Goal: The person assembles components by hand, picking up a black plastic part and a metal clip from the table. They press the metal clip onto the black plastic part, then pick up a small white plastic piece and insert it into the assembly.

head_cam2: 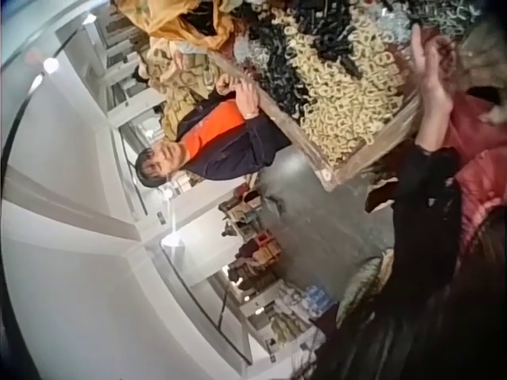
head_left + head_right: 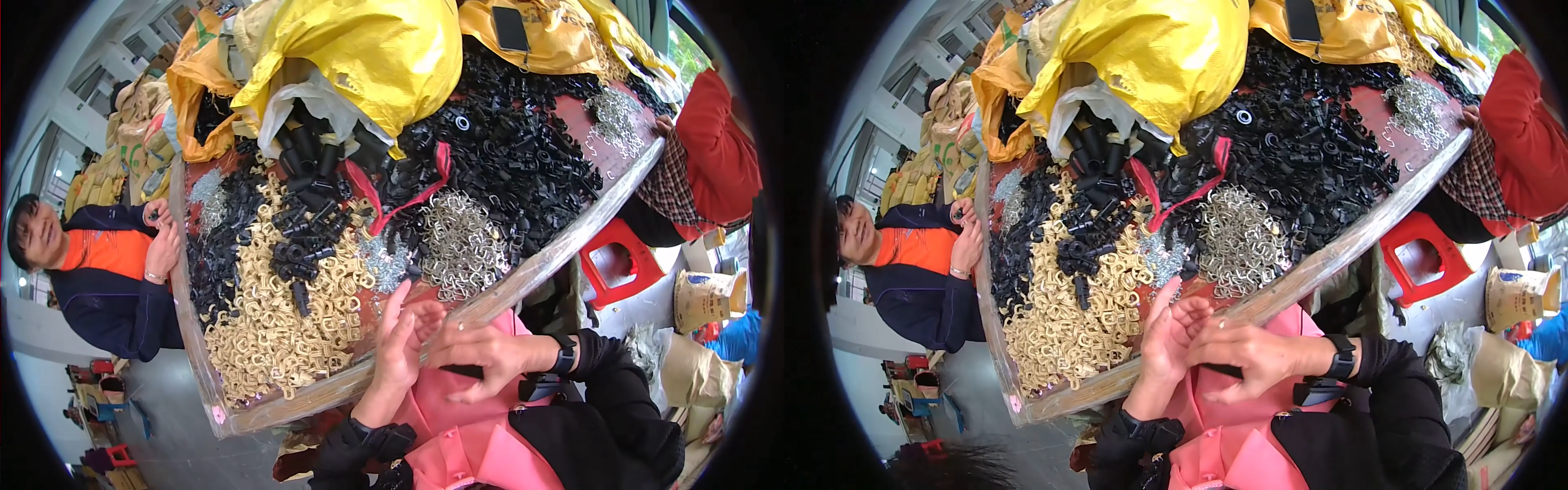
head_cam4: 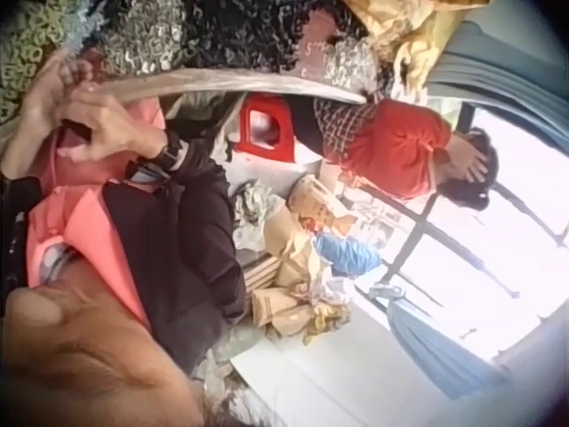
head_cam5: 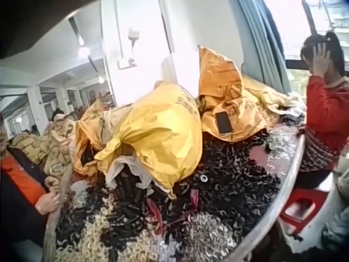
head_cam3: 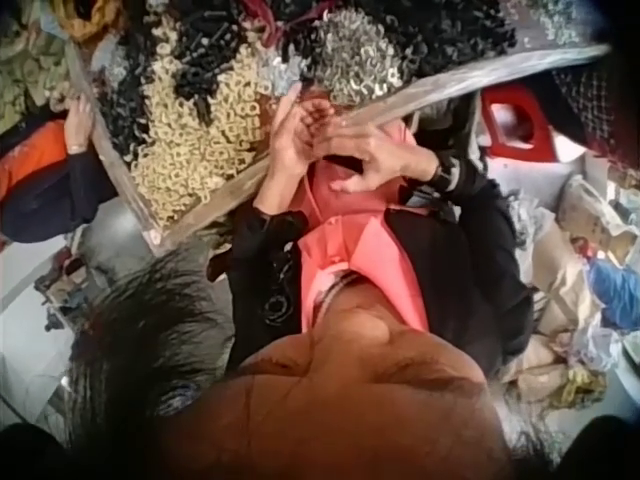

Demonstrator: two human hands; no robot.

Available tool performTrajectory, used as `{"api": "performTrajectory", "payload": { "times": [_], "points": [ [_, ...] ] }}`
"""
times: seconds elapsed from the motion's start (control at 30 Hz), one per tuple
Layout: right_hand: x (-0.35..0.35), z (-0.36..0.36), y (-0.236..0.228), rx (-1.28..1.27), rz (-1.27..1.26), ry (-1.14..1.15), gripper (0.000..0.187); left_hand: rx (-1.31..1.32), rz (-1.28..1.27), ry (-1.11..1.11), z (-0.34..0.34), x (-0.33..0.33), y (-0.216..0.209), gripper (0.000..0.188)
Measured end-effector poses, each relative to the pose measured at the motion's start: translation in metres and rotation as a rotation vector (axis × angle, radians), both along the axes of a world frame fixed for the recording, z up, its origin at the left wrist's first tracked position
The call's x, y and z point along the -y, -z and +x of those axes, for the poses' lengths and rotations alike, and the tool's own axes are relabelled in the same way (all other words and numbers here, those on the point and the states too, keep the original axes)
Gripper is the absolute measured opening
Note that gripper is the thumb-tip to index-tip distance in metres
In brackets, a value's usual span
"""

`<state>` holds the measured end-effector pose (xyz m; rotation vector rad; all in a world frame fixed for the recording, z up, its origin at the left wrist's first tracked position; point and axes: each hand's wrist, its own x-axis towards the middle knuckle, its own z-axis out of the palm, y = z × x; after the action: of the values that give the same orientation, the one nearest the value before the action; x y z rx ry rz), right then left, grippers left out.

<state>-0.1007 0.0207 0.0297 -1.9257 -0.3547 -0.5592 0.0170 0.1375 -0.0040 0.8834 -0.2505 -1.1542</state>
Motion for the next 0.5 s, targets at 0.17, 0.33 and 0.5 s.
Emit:
{"api": "performTrajectory", "payload": {
  "times": [0.17,0.33,0.5],
  "points": [
    [-0.011,0.004,0.009,0.011,0.006,-0.096,0.037,0.139,-0.181,0.153,-0.006,0.016,-0.016,0.088],
    [-0.01,0.004,0.015,0.005,0.018,-0.128,0.035,0.15,-0.219,0.156,-0.015,0.023,-0.023,0.099],
    [0.018,-0.003,0.0,-0.069,0.085,-0.211,0.037,0.281,-0.241,0.047,-0.021,0.03,-0.038,0.091]
  ]
}}
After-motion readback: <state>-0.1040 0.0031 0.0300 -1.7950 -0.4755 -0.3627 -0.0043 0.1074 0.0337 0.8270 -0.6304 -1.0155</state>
